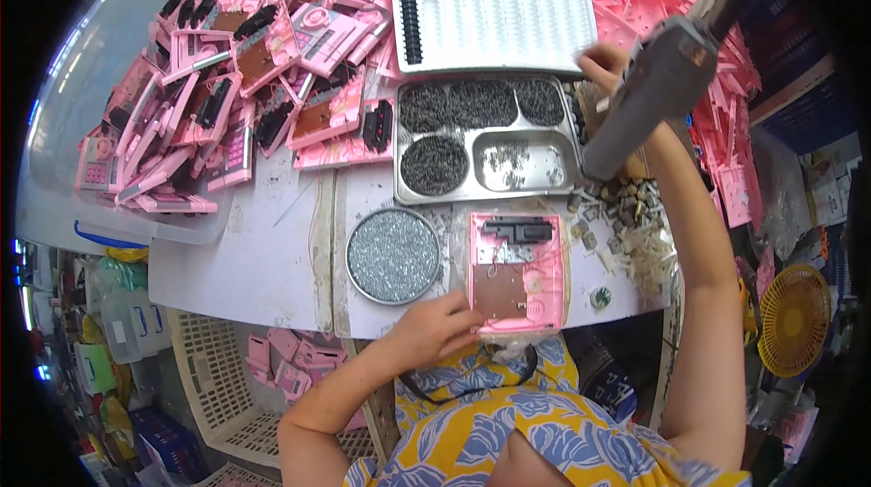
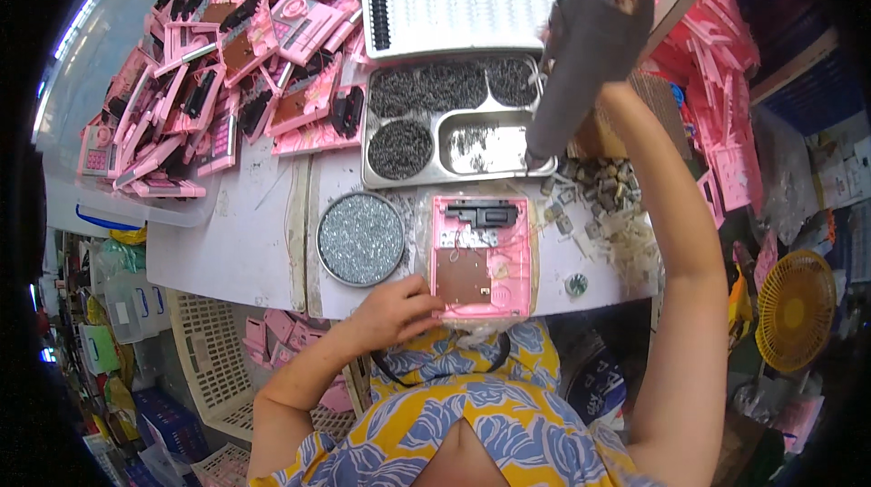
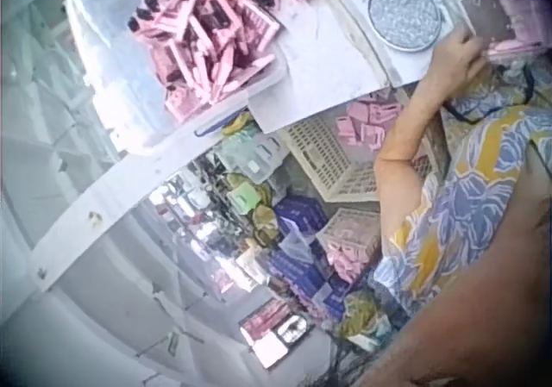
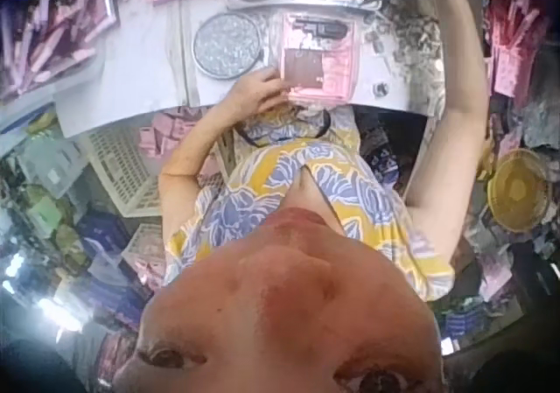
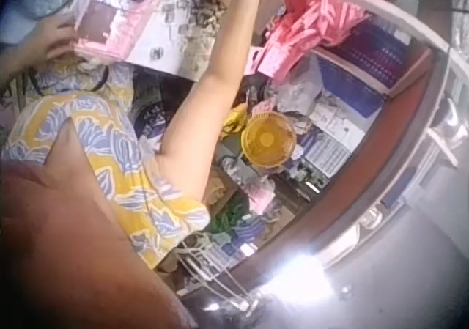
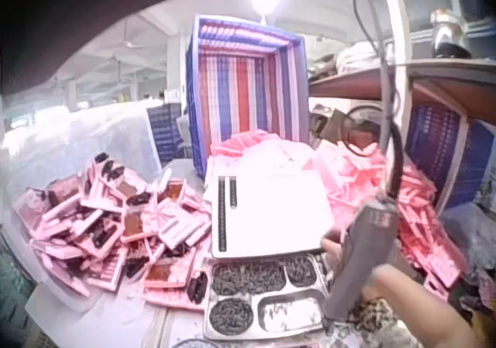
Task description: Assembling a pink electronic toy by soldering internal components and screwing the casing together.
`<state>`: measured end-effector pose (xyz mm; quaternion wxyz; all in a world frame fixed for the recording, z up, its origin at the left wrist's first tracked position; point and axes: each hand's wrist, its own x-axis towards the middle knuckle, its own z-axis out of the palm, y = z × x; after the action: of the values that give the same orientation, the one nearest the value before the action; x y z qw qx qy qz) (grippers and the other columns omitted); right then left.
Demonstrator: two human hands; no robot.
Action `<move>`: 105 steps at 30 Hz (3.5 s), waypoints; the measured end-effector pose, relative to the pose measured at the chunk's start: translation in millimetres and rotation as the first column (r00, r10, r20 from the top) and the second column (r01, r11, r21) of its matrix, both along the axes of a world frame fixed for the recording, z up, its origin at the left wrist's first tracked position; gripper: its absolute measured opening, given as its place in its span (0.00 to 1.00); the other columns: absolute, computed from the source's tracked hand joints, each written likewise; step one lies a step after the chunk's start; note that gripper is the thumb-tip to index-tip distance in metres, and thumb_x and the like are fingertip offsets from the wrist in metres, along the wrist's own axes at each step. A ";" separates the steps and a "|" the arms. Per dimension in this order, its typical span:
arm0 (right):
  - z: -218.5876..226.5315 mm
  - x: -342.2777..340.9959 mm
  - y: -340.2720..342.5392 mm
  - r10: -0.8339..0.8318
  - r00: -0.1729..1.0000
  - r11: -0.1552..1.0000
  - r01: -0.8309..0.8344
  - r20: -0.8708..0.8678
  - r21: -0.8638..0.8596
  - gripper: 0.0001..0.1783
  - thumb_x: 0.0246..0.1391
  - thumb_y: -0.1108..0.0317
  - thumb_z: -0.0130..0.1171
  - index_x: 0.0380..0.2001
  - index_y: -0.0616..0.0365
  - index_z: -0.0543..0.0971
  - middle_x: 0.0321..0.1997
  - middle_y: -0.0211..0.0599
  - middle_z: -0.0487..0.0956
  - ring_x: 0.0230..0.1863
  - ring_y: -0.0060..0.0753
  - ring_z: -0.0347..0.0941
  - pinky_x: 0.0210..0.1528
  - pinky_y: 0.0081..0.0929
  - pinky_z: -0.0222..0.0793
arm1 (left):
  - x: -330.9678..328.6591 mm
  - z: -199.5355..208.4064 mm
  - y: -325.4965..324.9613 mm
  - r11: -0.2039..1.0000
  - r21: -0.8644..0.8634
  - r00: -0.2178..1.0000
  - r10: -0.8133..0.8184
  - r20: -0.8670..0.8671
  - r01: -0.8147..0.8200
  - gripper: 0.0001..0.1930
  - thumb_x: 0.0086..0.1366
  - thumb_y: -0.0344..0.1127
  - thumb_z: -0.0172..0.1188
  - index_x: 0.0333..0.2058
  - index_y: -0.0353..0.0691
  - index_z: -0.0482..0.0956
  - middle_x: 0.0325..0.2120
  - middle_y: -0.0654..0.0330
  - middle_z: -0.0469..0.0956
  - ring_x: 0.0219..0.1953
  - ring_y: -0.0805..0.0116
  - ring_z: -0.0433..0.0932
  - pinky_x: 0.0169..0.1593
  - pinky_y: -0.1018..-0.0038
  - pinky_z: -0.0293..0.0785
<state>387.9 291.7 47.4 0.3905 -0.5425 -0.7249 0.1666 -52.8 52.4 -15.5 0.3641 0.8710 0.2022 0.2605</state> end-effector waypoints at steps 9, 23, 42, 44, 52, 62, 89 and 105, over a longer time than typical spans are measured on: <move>26.8 -208.2 171.5 -0.239 0.704 0.709 -0.344 0.669 0.615 0.09 0.52 0.64 0.66 0.38 0.46 0.84 0.41 0.25 0.81 0.49 0.36 0.76 0.44 0.32 0.79 | -15.2 -7.6 -11.0 0.990 -0.131 0.999 0.042 -0.008 -0.043 0.10 0.58 0.35 0.73 0.40 0.48 0.89 0.27 0.63 0.73 0.26 0.67 0.76 0.28 0.72 0.73; 47.7 -76.5 100.5 0.038 0.893 0.969 0.077 -0.448 0.236 0.06 0.58 0.69 0.64 0.36 0.60 0.81 0.33 0.33 0.80 0.36 0.30 0.77 0.44 0.28 0.73 | -15.1 -5.8 -3.1 0.990 -0.134 0.997 0.023 -0.074 -0.033 0.13 0.55 0.33 0.74 0.40 0.48 0.88 0.28 0.60 0.73 0.29 0.60 0.76 0.31 0.67 0.73; -48.1 -165.9 -308.0 0.122 0.984 0.993 -0.122 0.133 -0.004 0.10 0.43 0.69 0.73 0.30 0.55 0.82 0.35 0.31 0.81 0.39 0.41 0.73 0.40 0.33 0.73 | -8.4 -2.3 -16.9 0.973 -0.187 0.990 0.121 -0.075 -0.133 0.15 0.51 0.27 0.74 0.40 0.41 0.87 0.28 0.62 0.66 0.30 0.66 0.69 0.33 0.73 0.66; -58.8 -155.9 -309.1 0.145 0.989 0.989 -0.145 0.021 0.003 0.11 0.42 0.68 0.73 0.29 0.55 0.82 0.38 0.32 0.82 0.39 0.41 0.74 0.41 0.33 0.74 | -7.4 -3.5 -18.8 0.975 -0.176 0.990 0.124 -0.066 -0.134 0.15 0.51 0.27 0.74 0.40 0.41 0.87 0.29 0.62 0.66 0.31 0.66 0.69 0.33 0.73 0.66; -39.4 -130.5 -302.0 0.023 0.985 0.999 -0.029 0.173 0.031 0.14 0.46 0.64 0.73 0.35 0.56 0.83 0.37 0.36 0.82 0.39 0.42 0.77 0.39 0.37 0.74 | -9.7 -1.1 -18.3 0.974 -0.196 0.989 0.094 -0.111 -0.115 0.16 0.52 0.27 0.73 0.42 0.40 0.86 0.29 0.61 0.66 0.31 0.64 0.69 0.35 0.71 0.68; -38.9 -71.9 -271.7 -0.227 0.806 0.847 0.440 0.546 -0.298 0.18 0.49 0.58 0.67 0.38 0.58 0.80 0.24 0.42 0.81 0.26 0.50 0.79 0.33 0.43 0.73 | 38.3 66.5 78.9 0.994 -0.105 0.983 0.010 -0.181 -0.029 0.09 0.59 0.34 0.70 0.38 0.38 0.84 0.29 0.56 0.78 0.30 0.60 0.79 0.36 0.67 0.75; 4.6 -85.8 -289.9 -0.223 0.808 0.972 0.140 -0.545 -0.189 0.16 0.52 0.80 0.67 0.45 0.65 0.78 0.41 0.32 0.81 0.40 0.24 0.81 0.46 0.21 0.77 | 138.5 60.8 137.3 0.964 -0.161 0.974 0.224 0.044 -0.214 0.15 0.67 0.31 0.64 0.51 0.35 0.81 0.35 0.59 0.85 0.34 0.75 0.82 0.40 0.73 0.79; 4.0 -145.9 -314.6 0.207 0.978 0.967 -0.201 -0.019 0.159 0.20 0.40 0.81 0.71 0.41 0.63 0.82 0.36 0.44 0.85 0.32 0.43 0.84 0.33 0.28 0.79 | 74.5 24.2 -20.1 0.189 -0.955 0.761 0.577 0.296 0.228 0.04 0.70 0.25 0.61 0.40 0.35 0.76 0.38 0.54 0.83 0.36 0.67 0.86 0.40 0.74 0.86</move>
<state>242.0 -22.9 51.3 0.4253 -0.4299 -0.7806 0.1581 21.7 32.3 8.7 0.8318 0.2736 0.2953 0.3822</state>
